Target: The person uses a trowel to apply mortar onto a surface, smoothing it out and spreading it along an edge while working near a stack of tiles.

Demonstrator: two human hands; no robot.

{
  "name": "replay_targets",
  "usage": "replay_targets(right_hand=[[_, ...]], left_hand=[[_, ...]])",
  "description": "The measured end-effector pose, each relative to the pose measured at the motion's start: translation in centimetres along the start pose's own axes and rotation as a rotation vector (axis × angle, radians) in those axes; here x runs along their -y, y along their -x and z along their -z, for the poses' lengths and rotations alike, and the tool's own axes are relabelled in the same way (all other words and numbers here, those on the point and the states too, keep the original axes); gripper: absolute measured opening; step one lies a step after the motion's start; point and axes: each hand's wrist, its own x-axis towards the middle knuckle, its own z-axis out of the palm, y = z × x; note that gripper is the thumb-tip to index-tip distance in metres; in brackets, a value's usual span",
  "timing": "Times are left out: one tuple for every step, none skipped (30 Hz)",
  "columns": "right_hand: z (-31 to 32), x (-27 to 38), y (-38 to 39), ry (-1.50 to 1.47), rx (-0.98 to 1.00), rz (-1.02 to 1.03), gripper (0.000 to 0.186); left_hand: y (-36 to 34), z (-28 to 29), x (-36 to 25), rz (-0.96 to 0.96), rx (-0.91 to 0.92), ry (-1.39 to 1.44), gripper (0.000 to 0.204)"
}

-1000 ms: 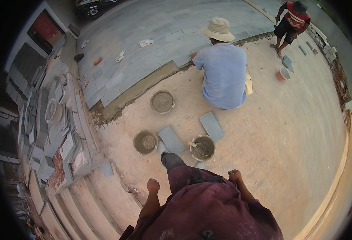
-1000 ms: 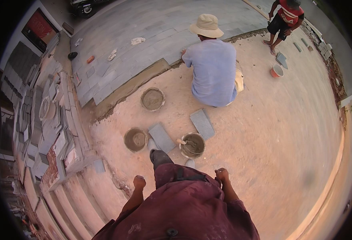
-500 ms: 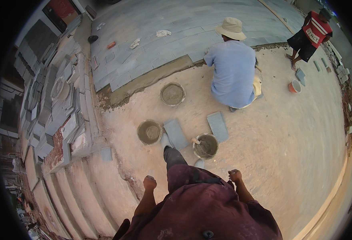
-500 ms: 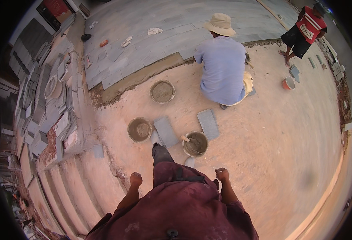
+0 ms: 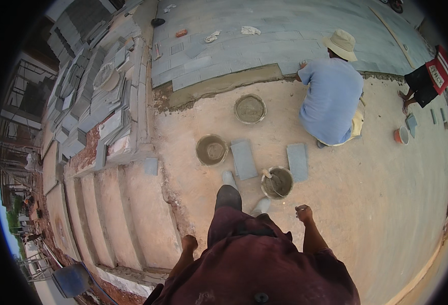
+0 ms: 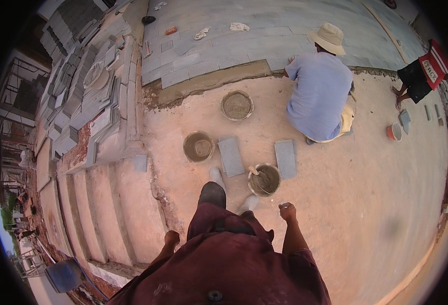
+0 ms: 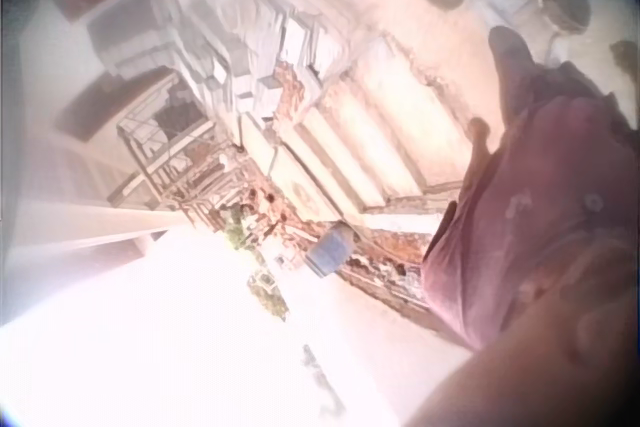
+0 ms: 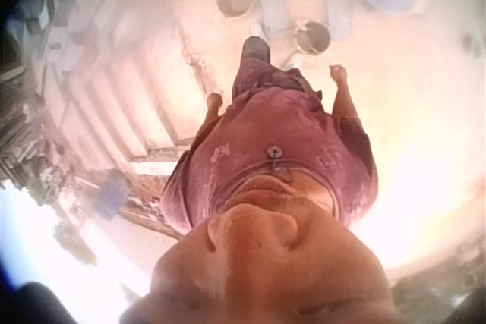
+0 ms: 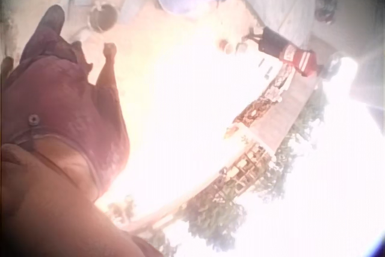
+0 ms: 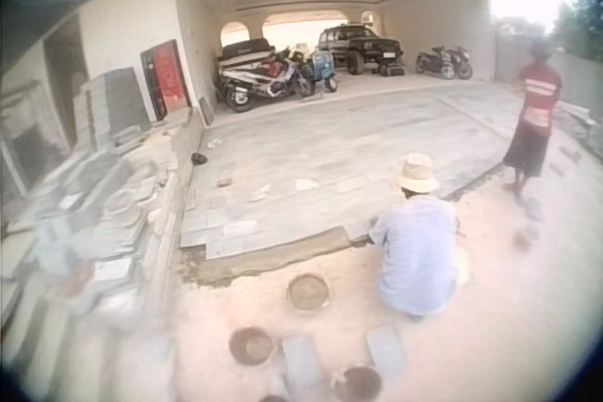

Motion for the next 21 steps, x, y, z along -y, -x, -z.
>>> replay_targets(right_hand=[[-0.1, 0.6, -0.1, -0.015, 0.005, -0.01, 0.026], [-0.6, 1.2, 0.2, -0.047, 0.016, -0.02, 0.025], [-1.1, 1.9, 0.7, -0.076, 0.027, -0.027, 0.024], [-1.6, 2.7, 1.0, -0.104, 0.035, -0.036, 0.023], [-1.5, 3.2, 1.1, -0.103, 0.036, -0.041, 0.023], [-1.6, 3.3, 1.3, -0.103, 0.038, -0.046, 0.022], [-1.9, 3.4, 1.6, -0.102, 0.042, -0.051, 0.022], [-2.1, 3.5, 1.9, -0.119, 0.047, -0.069, 0.021], [-3.2, 3.9, 2.7, -0.108, 0.074, -0.104, 0.02], [-4.4, 4.3, 3.8, -0.093, 0.104, -0.139, 0.02], [-5.6, 4.7, 4.6, -0.075, 0.13, -0.173, 0.02], [-6.1, 4.7, 4.9, -0.056, 0.127, -0.192, 0.02], [-5.9, 4.6, 4.8, -0.033, 0.105, -0.203, 0.02], [-6.2, 4.7, 4.6, -0.008, 0.098, -0.216, 0.021], [-6.7, 4.8, 4.4, 0.008, 0.085, -0.233, 0.021], [-7.2, 5.1, 3.9, 0.014, 0.069, -0.247, 0.021], [-8.0, 6.0, 3.4, 0.013, 0.047, -0.266, 0.022], [-9.4, 7.3, 3.5, 0.02, 0.032, -0.257, 0.021], [-10.8, 8.4, 3.9, 0.02, 0.011, -0.251, 0.02], [-13.0, 10.2, 5.1, -0.016, 0.015, -0.234, 0.019], [-14.7, 12.0, 5.6, -0.059, -0.005, -0.221, 0.019]], left_hand=[[0.5, -0.3, -0.1, 0.013, -0.01, 0.009, 0.03], [1.0, -0.6, 0.0, 0.032, -0.017, 0.017, 0.03], [1.3, -0.7, 0.3, 0.069, -0.003, 0.062, 0.03], [1.4, -0.6, 0.7, 0.104, 0.009, 0.107, 0.03], [1.0, 0.0, 0.8, 0.131, 0.016, 0.154, 0.03], [0.6, 0.7, 1.0, 0.122, -0.018, 0.152, 0.03], [0.0, 1.6, 1.4, 0.115, -0.05, 0.152, 0.03], [-0.5, 2.1, 1.8, 0.108, -0.081, 0.157, 0.029], [-0.5, 2.1, 3.0, 0.2, -0.124, 0.305, 0.028], [-0.4, 2.0, 4.3, 0.298, -0.167, 0.452, 0.027], [-0.4, 2.1, 5.5, 0.394, -0.213, 0.6, 0.027], [-0.8, 3.0, 6.0, 0.428, -0.226, 0.7, 0.026], [-1.8, 4.4, 5.8, 0.445, -0.242, 0.813, 0.025], [-2.3, 5.1, 6.0, 0.478, -0.255, 0.922, 0.025], [-2.7, 5.6, 6.6, 0.485, -0.241, 0.992, 0.025], [-3.4, 6.3, 7.7, 0.487, -0.236, 1.058, 0.026], [-4.3, 7.0, 8.8, 0.48, -0.231, 1.117, 0.027], [-4.7, 6.8, 10.2, 0.504, -0.222, 1.153, 0.029], [-5.3, 6.9, 12.2, 0.525, -0.215, 1.153, 0.029], [-5.6, 6.1, 14.6, 0.561, -0.202, 1.142, 0.029], [-6.2, 5.7, 16.7, 0.565, -0.191, 1.128, 0.029]])
